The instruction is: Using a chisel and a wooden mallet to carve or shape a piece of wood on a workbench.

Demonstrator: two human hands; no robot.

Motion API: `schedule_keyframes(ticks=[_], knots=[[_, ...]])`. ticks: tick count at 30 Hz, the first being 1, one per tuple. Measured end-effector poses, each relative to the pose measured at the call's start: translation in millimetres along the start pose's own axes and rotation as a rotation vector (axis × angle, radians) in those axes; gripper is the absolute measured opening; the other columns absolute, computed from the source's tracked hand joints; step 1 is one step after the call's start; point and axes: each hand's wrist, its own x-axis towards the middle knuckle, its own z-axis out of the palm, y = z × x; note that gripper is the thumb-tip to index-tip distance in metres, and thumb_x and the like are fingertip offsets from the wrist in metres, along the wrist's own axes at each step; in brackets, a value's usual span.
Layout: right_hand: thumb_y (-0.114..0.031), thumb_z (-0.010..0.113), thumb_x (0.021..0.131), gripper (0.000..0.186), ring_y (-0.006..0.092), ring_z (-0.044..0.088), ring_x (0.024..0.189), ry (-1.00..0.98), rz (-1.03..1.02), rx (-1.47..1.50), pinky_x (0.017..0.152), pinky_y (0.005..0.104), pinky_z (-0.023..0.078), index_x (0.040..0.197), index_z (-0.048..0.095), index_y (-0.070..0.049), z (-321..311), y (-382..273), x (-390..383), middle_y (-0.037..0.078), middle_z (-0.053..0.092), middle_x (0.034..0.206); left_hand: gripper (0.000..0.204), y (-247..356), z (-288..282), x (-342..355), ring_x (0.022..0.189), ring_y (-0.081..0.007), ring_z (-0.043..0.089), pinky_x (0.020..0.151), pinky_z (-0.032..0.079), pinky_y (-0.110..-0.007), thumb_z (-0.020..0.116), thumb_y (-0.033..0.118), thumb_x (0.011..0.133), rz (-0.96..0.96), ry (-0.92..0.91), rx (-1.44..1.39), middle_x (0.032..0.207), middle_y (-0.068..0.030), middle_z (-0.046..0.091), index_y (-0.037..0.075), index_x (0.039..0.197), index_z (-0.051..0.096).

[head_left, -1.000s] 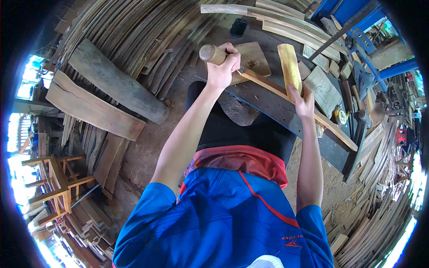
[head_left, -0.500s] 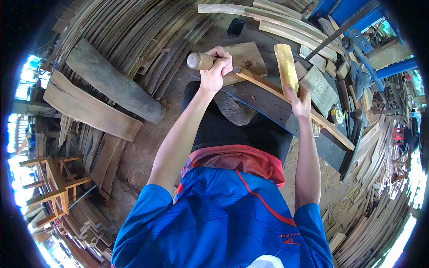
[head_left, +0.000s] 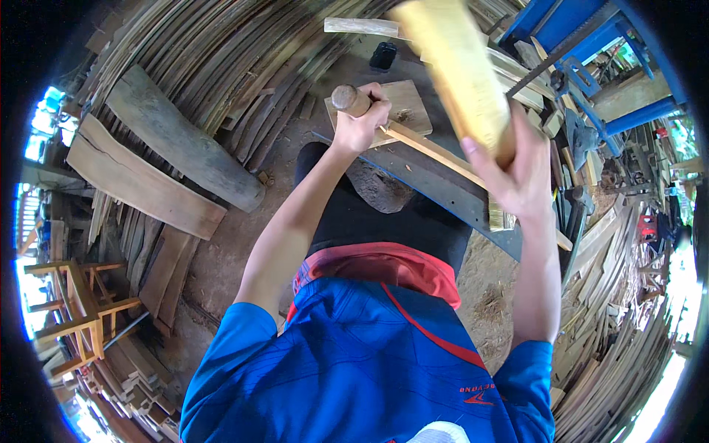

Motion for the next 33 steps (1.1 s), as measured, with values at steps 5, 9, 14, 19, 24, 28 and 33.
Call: schedule_keyframes(ticks=[5, 9, 14, 19, 24, 28, 33], knots=[[-0.028, 0.074, 0.073, 0.051, 0.0325, 0.065, 0.062, -0.148, -0.368, -0.215, 0.057, 0.0366, 0.052, 0.109, 0.055, 0.004, -16, -59, 30, 0.016, 0.065, 0.078, 0.013, -23, -7, -4, 0.066, -0.0117, 0.056, 0.059, 0.045, -0.029, 0.063, 0.014, 0.087, 0.037, 0.123, 0.099, 0.075, -0.0032, 0.059, 0.002, 0.092, 0.061], [-0.035, 0.076, 0.069, 0.06, 0.0352, 0.067, 0.068, -0.269, -0.368, -0.294, 0.063, 0.0403, 0.054, 0.113, 0.054, 0.0, -12, -55, 30, 0.014, 0.065, 0.077, 0.028, -18, -10, 4, 0.091, -0.0199, 0.064, 0.078, 0.052, -0.035, 0.067, 0.021, 0.089, 0.107, -0.053, 1.037, 0.1, -0.0099, 0.066, 0.001, 0.108, 0.062], [-0.042, 0.074, 0.071, 0.054, 0.0364, 0.065, 0.073, -0.31, -0.36, -0.361, 0.067, 0.0435, 0.052, 0.107, 0.054, -0.007, -7, -48, 44, 0.016, 0.064, 0.078, 0.035, 22, 17, 30, 0.1, -0.0212, 0.061, 0.085, 0.051, -0.037, 0.064, 0.023, 0.091, -0.392, 0.259, 0.312, 0.112, -0.0103, 0.063, 0.0, 0.118, 0.057], [-0.04, 0.075, 0.073, 0.049, 0.0359, 0.065, 0.074, -0.426, -0.079, -0.483, 0.068, 0.0438, 0.051, 0.103, 0.054, -0.006, -5, -52, 38, 0.015, 0.064, 0.077, 0.037, -62, -10, 16, 0.108, -0.0198, 0.059, 0.09, 0.049, -0.036, 0.061, 0.021, 0.093, 0.281, -0.002, 0.109, 0.119, -0.011, 0.061, 0.0, 0.123, 0.054], [-0.026, 0.076, 0.075, 0.057, 0.0198, 0.062, 0.073, -0.129, -0.343, 0.118, 0.064, 0.0297, 0.048, 0.116, 0.053, 0.006, -14, -50, 40, 0.013, 0.062, 0.08, 0.01, -30, -5, 25, 0.064, -0.0102, 0.056, 0.058, 0.048, -0.027, 0.06, 0.009, 0.087, -0.078, 0.023, 0.141, 0.071, -0.0009, 0.057, 0.003, 0.08, 0.058], [-0.033, 0.073, 0.079, 0.051, 0.0186, 0.059, 0.063, -0.151, -0.158, 0.069, 0.056, 0.0297, 0.045, 0.109, 0.056, 0.005, -18, -30, 33, 0.012, 0.062, 0.08, 0.019, 18, 22, 14, 0.052, -0.0063, 0.045, 0.049, 0.04, -0.025, 0.062, 0.006, 0.083, -0.131, 0.091, 0.015, 0.059, 0.0033, 0.045, 0.007, 0.068, 0.051], [-0.033, 0.068, 0.085, 0.045, 0.0116, 0.058, 0.081, 0.013, 0.456, 0.374, 0.066, 0.0289, 0.045, 0.106, 0.06, 0.005, 33, 32, -29, 0.01, 0.065, 0.091, 0.023, 1, 19, 28, 0.048, -0.0056, 0.033, 0.047, 0.026, -0.024, 0.057, 0.01, 0.088, -0.083, -0.084, 0.055, 0.055, 0.0039, 0.038, 0.008, 0.068, 0.045]])
